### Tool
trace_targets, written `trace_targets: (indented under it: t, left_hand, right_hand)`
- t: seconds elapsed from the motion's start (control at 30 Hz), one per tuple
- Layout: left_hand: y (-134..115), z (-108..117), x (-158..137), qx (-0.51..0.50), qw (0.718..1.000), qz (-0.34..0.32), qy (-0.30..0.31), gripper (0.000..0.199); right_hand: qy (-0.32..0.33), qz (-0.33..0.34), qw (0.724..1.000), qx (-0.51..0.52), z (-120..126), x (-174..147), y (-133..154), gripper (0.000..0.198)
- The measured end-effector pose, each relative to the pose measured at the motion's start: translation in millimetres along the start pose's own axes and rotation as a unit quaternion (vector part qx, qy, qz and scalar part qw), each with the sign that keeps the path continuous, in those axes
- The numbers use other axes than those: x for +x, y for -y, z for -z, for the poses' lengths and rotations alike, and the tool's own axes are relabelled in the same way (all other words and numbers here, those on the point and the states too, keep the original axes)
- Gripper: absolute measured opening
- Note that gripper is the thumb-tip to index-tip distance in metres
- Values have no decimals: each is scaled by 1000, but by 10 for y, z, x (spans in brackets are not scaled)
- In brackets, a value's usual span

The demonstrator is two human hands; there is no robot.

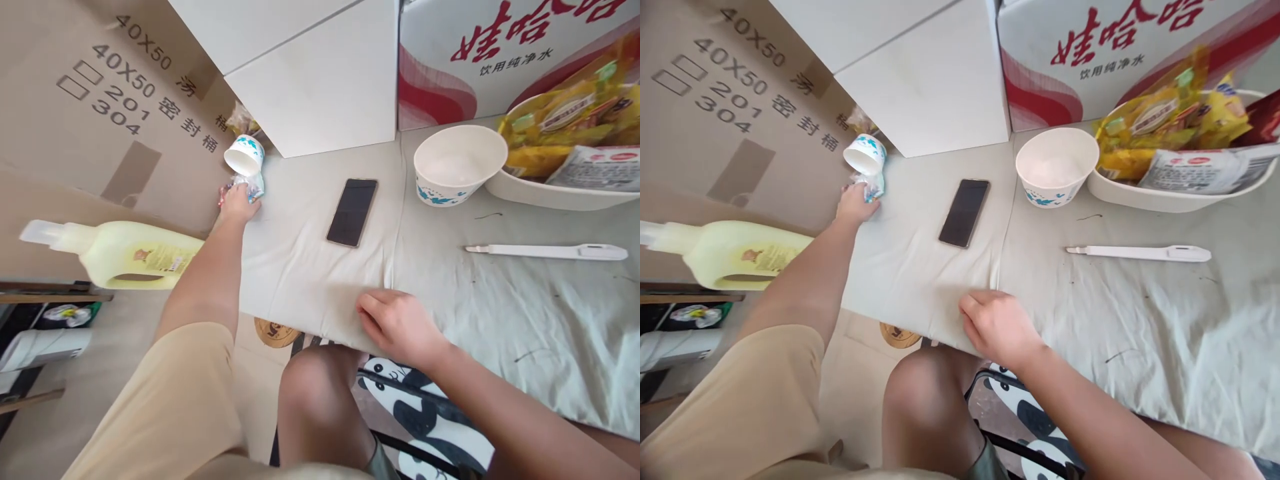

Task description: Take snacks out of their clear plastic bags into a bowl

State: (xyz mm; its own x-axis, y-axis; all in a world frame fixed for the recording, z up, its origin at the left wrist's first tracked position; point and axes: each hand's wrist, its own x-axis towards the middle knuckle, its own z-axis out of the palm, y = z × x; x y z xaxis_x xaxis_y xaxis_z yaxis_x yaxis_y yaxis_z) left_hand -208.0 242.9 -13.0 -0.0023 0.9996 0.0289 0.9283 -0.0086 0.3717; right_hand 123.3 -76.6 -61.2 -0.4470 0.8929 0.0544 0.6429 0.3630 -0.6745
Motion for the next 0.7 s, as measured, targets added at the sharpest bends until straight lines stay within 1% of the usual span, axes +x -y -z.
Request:
trace_targets:
  t: [0.07,0.1,0.17,0.23,0.3,0.4,0.43,0.5,0.57,0.6,0.63,0.67,0.7]
  left_hand:
    - [-21,-141,123,68,997,27,1,45]
    - [-31,-186,166,101,994,39,0,43]
    - [-46,-227,198,136,990,42,0,34]
    - [-72,-218,147,160,986,35,-10,25]
    - [-134,-184,14,151,988,22,-13,21]
    - [-307,-134,-316,49,999,-3,-16,17]
    - [-383,-124,-457,-24,999,-11,-28,16]
    - [-557,-111,-782,-121,991,-27,-45,17]
    - [-764,-111,-1162,-216,975,-17,-49,23]
    - [-885,-117,-1365,-260,965,-6,-44,27]
    - [-1019,-131,-1570,-303,952,-3,-26,29]
    - [-1167,-155,-1771,-411,911,20,16,27]
    - [-1329,-192,-1958,-492,867,42,63,25]
  right_hand:
    - [-16,10,1000,-4,-29,-11,-18,19]
    - [-22,14,1000,-4,-40,-14,-25,19]
    - [-27,19,999,-5,-50,-15,-32,19]
    - [-22,18,1000,-8,-46,-12,-28,19]
    - [-8,11,1000,-14,-29,-6,-13,19]
    - [17,-1,1000,-18,13,-1,24,19]
    - [23,-5,1000,-11,29,-3,36,19]
    - [26,-18,999,31,64,-14,50,18]
    - [8,-44,993,111,99,-34,41,17]
    - [-12,-61,985,161,119,-46,26,16]
    - [-39,-80,973,214,141,-57,3,17]
    - [-73,-102,954,271,168,-67,-25,19]
    - [-112,-122,930,329,201,-75,-58,26]
